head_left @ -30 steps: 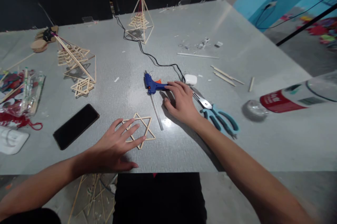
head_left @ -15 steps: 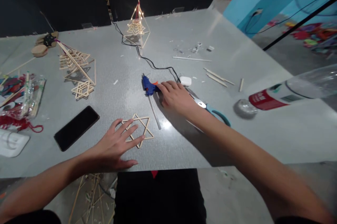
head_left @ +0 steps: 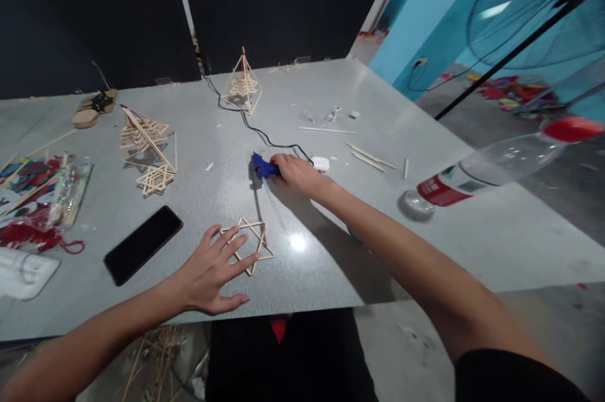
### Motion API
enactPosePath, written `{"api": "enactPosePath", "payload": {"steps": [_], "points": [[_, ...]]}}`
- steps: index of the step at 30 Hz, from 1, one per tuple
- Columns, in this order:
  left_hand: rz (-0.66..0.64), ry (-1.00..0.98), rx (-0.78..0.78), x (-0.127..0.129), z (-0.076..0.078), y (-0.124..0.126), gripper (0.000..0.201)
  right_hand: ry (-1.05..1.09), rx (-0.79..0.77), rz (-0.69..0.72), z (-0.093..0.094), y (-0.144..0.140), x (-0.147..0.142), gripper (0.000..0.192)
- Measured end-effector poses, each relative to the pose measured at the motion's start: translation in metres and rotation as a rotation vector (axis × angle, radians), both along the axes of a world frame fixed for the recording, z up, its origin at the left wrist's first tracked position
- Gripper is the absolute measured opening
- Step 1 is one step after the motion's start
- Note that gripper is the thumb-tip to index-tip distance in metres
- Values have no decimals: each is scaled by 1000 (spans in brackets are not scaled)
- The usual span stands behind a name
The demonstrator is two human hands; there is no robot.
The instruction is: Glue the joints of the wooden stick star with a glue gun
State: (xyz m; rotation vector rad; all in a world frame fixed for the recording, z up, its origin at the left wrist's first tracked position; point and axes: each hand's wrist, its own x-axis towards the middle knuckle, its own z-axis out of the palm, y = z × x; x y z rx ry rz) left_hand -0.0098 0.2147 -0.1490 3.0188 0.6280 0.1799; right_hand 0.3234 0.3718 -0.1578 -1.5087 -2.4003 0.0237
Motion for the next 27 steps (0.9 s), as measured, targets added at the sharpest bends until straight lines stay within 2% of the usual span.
{"api": "enactPosePath", "payload": {"steps": [4,7,9,11,13,17,22,25,27], "points": [[-3,-17,9,0,0,-1,73,127,87,20,27,-9,23,42],[1,-28,14,1,1,-2,73,193,141,105,49,-27,53,42],[3,-31,15,2,0,-2,72,214,150,186,56,-45,71,36],[2,-33,14,2,0,-2,72,216,147,268,53,-66,83,29],[5,-35,9,2,-1,-2,72,214,144,343,42,-88,86,26],[22,-7,-8,4,2,-3,75,200,147,458,16,-118,75,19],[51,71,-37,10,10,-4,76,127,265,482,4,-127,67,12],[31,54,2,12,6,-4,79,90,317,486,1,-127,70,12],[22,5,39,13,0,-5,83,53,295,497,-2,-128,72,14]]}}
